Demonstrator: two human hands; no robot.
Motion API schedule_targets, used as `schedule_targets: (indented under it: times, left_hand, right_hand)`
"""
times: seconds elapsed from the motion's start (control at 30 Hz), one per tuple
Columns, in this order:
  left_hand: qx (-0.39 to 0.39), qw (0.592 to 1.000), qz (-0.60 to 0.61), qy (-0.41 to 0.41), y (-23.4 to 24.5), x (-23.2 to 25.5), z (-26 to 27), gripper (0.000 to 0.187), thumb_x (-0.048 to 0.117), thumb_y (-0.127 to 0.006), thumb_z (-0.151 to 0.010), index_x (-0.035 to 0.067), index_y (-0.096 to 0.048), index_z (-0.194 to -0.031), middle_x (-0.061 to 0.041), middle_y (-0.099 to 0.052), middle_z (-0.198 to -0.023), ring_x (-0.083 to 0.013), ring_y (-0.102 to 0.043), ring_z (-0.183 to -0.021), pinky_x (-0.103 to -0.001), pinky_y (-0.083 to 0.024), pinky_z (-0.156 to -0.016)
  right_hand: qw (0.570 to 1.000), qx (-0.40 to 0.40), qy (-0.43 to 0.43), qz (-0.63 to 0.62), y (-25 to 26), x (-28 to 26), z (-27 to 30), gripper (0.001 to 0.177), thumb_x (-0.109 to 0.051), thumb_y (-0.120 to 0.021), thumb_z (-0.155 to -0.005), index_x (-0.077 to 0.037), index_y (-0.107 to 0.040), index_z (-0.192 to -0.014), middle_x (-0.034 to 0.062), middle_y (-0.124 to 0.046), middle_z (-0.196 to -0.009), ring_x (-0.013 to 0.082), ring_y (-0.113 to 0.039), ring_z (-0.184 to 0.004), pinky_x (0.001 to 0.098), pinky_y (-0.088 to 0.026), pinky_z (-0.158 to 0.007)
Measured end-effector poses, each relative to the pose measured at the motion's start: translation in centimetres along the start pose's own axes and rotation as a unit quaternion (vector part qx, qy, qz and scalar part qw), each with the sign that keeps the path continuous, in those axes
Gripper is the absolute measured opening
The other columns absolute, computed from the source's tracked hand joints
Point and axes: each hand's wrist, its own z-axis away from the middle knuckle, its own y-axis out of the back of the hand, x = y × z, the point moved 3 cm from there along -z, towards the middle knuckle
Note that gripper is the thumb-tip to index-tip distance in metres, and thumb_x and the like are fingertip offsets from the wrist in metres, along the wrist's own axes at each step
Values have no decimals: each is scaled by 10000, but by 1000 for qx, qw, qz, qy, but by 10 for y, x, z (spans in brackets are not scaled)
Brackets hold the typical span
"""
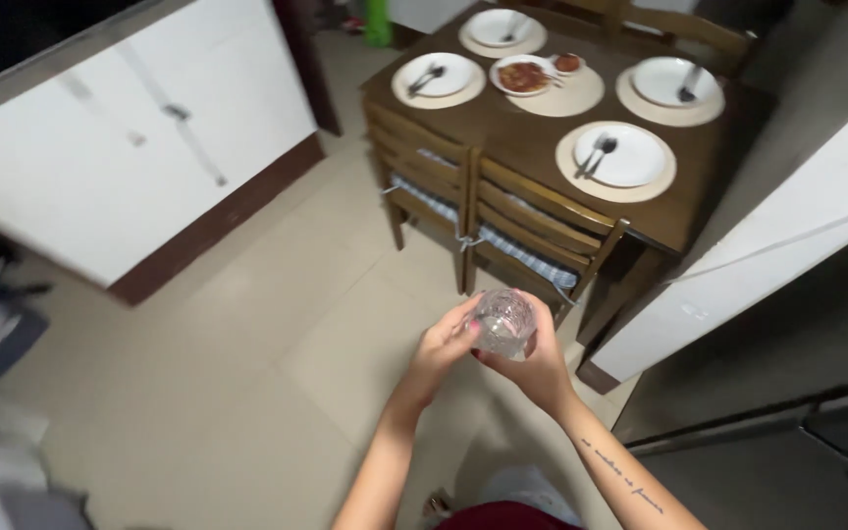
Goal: The recorder is setting the table with plates and cutlery, then getting glasses and a pitcher of water from the kitchen to finish the setup.
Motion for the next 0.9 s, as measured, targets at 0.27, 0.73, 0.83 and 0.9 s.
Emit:
schedule_targets:
  times: [0.27, 0.73, 0.83, 0.9]
  left_hand:
    - [-62, 998, 13, -11, 51, -43, -164, 582, 337, -468, -1070, -20, -467, -1530, -115, -526, -1543, -231, -446, -1454, -362, -289, -1220]
    - [-131, 990, -26, 44, 86, -105, -436, 718, 505, -251, -1082, 42, -242, -1630, -85, -281, -1700, -237, -224, -1574, -382, -84, -1269]
    - [-124, 981, 72, 128, 90, -130, -481, 732, 526, -193, -1065, 71, -231, -1638, -102, -326, -1670, -261, -269, -1545, -379, -97, -1266]
    - [-105, 979, 86, 154, 96, -143, -511, 763, 548, -86, -1061, 56, -260, -1618, -72, -320, -1678, -218, -245, -1561, -378, -117, -1264]
  right_hand:
    - [982, 124, 4, 141, 48, 67, -124, 877, -106, -942, -664, -71, -434, -1378, 90, -648, -1273, 186, -639, -1196, 345, -521, -1023]
    - [936, 178, 26, 303, 159, 135, -354, 858, -113, -956, -638, -52, -503, -1365, 171, -597, -1280, 292, -621, -1188, 396, -512, -989]
    - [931, 201, -32, 301, 182, 155, -387, 862, -148, -960, -610, -56, -523, -1347, 148, -648, -1243, 266, -658, -1158, 381, -525, -976]
    - [941, 195, -84, 264, 194, 171, -408, 839, -182, -959, -634, -59, -545, -1353, 128, -699, -1242, 250, -689, -1165, 364, -531, -1014]
